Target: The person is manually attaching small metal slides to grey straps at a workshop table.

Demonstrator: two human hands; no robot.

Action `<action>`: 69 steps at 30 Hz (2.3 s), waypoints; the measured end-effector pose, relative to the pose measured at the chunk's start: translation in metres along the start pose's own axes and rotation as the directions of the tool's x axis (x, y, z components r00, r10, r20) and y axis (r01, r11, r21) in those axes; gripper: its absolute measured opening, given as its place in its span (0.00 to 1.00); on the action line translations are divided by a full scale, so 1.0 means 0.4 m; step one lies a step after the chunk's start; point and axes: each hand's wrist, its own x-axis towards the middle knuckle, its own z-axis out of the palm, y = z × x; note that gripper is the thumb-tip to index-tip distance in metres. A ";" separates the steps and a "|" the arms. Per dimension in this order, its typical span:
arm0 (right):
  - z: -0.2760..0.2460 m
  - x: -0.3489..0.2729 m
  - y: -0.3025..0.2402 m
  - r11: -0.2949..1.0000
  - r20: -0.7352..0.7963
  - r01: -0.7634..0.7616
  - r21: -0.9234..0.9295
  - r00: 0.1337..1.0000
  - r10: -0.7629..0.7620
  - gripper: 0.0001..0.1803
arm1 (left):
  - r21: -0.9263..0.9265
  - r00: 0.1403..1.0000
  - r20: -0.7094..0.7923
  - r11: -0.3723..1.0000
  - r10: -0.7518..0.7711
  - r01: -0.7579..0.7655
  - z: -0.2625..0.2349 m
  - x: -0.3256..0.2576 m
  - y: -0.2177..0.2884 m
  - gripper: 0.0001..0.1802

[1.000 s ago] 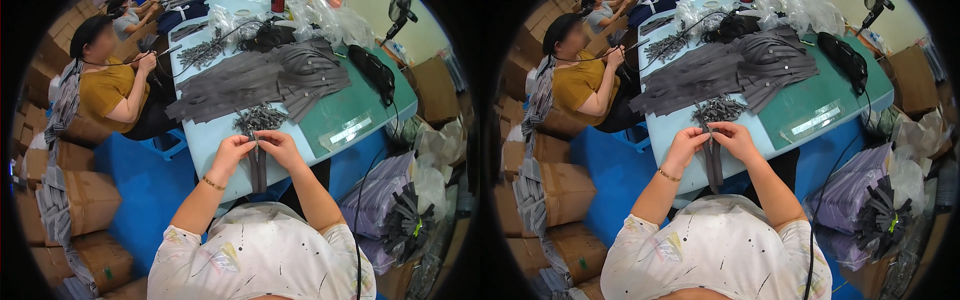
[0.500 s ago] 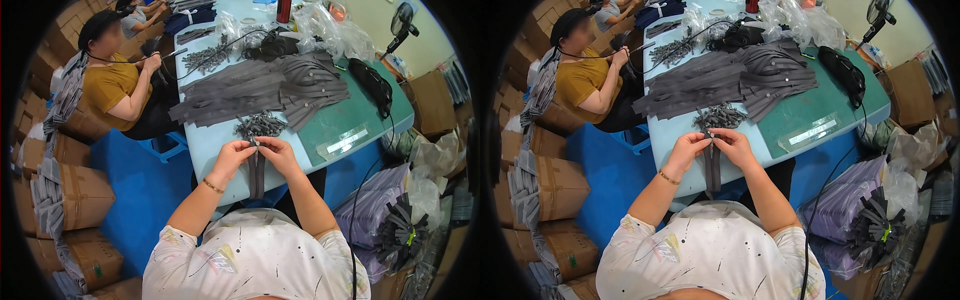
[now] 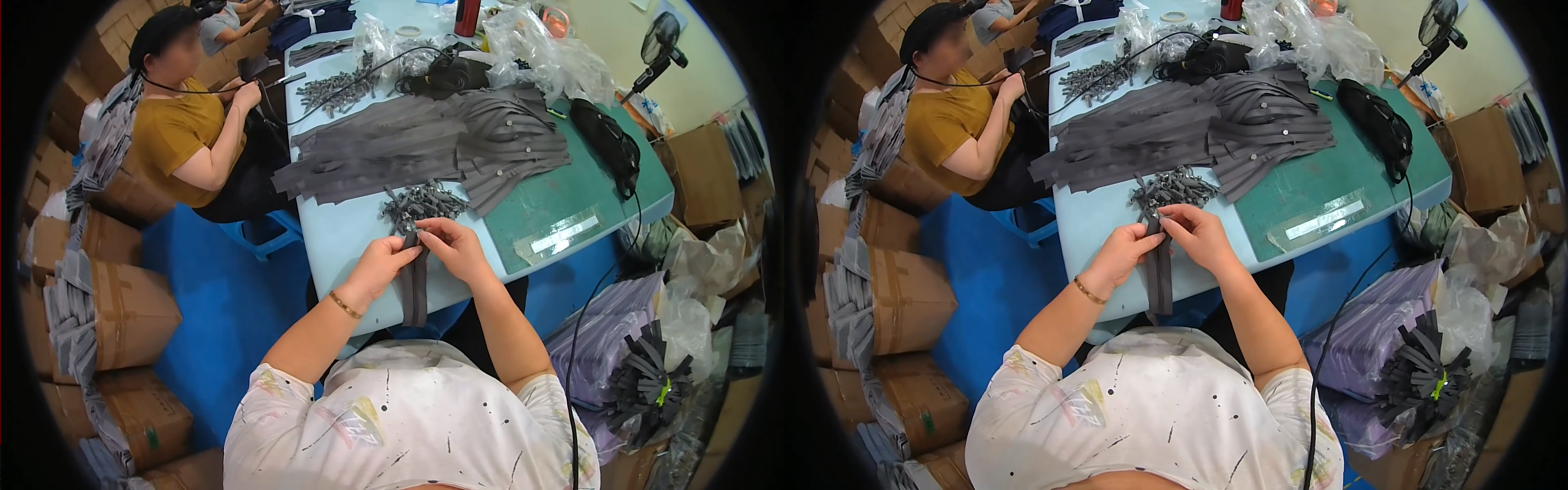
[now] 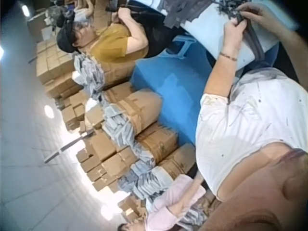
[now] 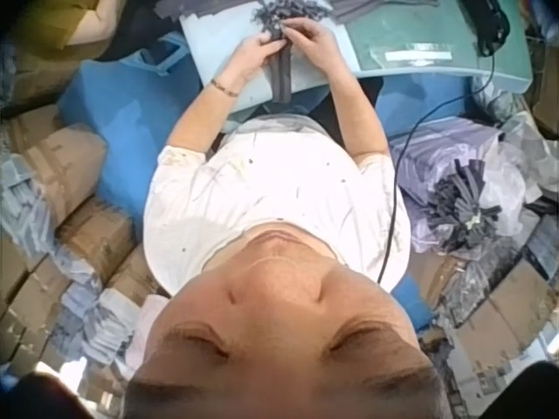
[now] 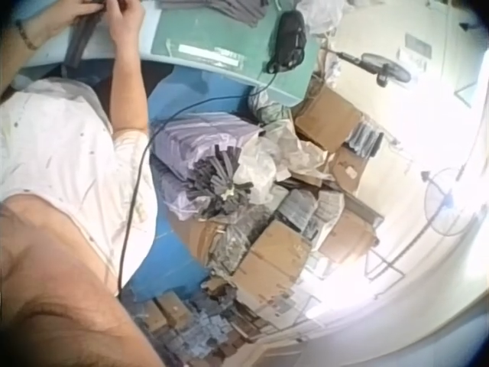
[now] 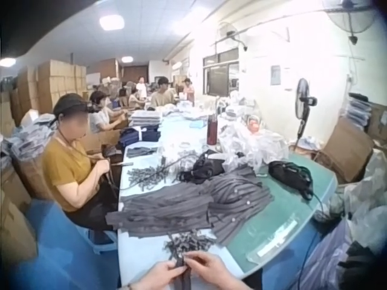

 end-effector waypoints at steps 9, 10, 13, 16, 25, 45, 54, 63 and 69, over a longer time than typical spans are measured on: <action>-0.012 0.007 -0.011 0.984 0.000 0.007 -0.181 1.000 -0.008 0.09 | -0.026 0.996 0.022 0.996 0.083 -0.083 0.018 -0.015 0.006 0.10; -0.009 0.002 -0.003 0.983 0.005 0.000 -0.182 1.000 0.001 0.09 | 0.030 0.995 0.024 0.995 0.099 -0.099 0.018 -0.018 0.009 0.10; 0.002 -0.019 0.011 0.991 -0.056 -0.065 -0.115 0.997 0.058 0.08 | 0.112 0.993 0.024 0.986 0.119 -0.121 0.022 -0.019 0.007 0.10; 0.003 -0.027 0.004 0.939 -0.044 0.115 -0.323 0.990 -0.137 0.08 | 0.104 0.992 0.019 0.986 0.128 -0.130 0.030 -0.021 0.002 0.10; -0.003 -0.041 -0.003 0.935 -0.082 0.072 -0.347 0.991 -0.107 0.07 | 0.273 0.969 0.018 0.931 0.248 -0.243 0.043 -0.035 0.010 0.09; -0.016 -0.055 0.010 0.945 -0.118 0.069 -0.318 0.987 -0.112 0.08 | 0.296 0.977 0.088 0.931 0.194 -0.211 0.042 -0.026 -0.003 0.10; -0.031 -0.058 0.012 0.951 -0.069 0.088 -0.296 0.991 -0.113 0.09 | 0.546 0.938 0.148 0.765 0.314 -0.342 0.040 -0.023 -0.013 0.10; -0.034 -0.053 0.020 0.949 -0.058 0.093 -0.300 0.992 -0.115 0.08 | 0.465 0.935 0.114 0.814 0.335 -0.349 0.054 -0.024 -0.011 0.10; -0.039 -0.052 0.012 0.958 -0.046 0.139 -0.251 0.987 -0.155 0.06 | 0.375 0.962 0.055 0.888 0.266 -0.267 0.051 -0.025 -0.014 0.09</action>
